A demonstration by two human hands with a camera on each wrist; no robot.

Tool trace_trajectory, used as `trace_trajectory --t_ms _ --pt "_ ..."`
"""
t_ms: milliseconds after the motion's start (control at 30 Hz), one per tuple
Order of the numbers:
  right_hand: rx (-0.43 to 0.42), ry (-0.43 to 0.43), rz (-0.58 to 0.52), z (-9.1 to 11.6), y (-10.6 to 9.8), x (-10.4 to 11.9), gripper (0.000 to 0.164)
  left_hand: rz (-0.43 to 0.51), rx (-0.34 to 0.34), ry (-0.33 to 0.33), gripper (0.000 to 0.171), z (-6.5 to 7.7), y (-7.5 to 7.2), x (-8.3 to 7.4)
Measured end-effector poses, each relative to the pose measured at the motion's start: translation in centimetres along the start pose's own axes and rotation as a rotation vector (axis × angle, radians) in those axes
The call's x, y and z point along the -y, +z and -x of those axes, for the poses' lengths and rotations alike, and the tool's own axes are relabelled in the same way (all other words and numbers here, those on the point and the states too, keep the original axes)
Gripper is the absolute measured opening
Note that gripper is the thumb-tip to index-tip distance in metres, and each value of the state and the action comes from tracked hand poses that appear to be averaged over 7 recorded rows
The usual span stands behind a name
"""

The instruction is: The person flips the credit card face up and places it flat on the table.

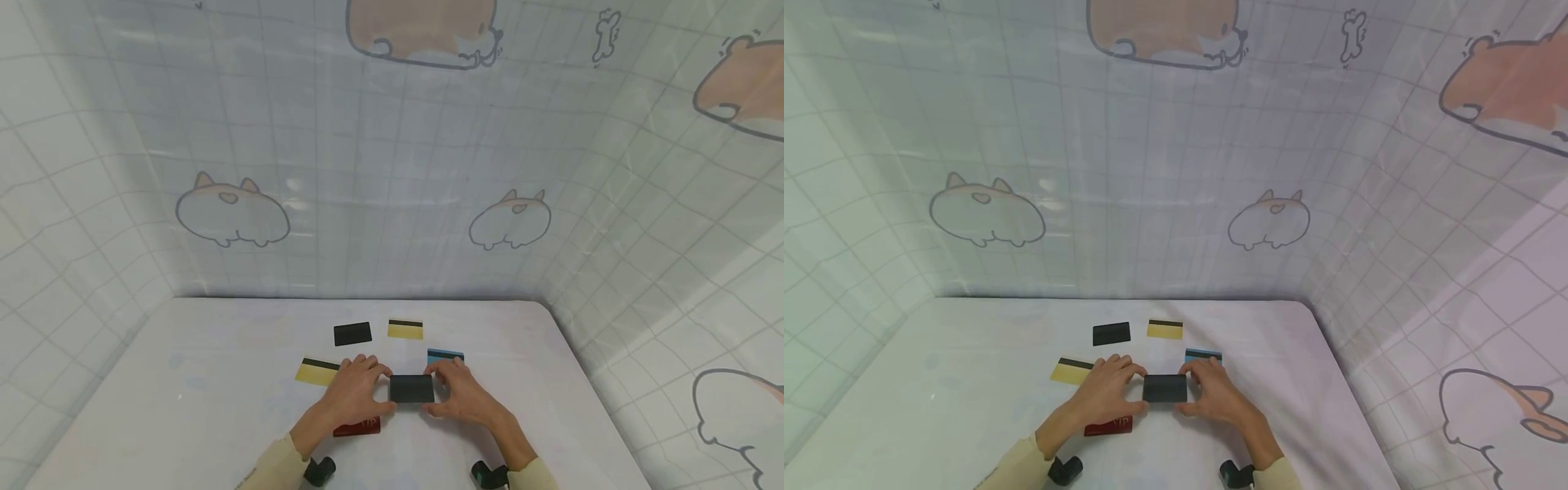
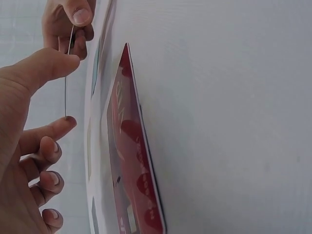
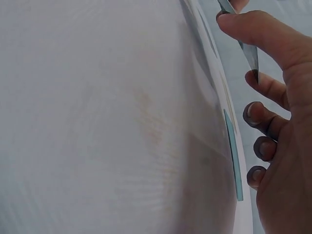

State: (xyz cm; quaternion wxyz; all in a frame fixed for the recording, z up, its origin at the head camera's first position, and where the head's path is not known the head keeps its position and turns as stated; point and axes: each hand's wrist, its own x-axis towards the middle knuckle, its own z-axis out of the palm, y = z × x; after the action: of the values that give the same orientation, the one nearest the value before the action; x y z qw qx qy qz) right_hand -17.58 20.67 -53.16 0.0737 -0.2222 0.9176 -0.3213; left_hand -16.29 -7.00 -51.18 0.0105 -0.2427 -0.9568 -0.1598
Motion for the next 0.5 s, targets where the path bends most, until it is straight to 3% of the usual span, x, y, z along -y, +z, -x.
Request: trace_trajectory --t_ms 500 --pt "-0.016 -0.047 -0.123 -0.03 0.17 0.61 0.053 0.002 0.031 -0.008 0.056 0.45 -0.05 0.23"
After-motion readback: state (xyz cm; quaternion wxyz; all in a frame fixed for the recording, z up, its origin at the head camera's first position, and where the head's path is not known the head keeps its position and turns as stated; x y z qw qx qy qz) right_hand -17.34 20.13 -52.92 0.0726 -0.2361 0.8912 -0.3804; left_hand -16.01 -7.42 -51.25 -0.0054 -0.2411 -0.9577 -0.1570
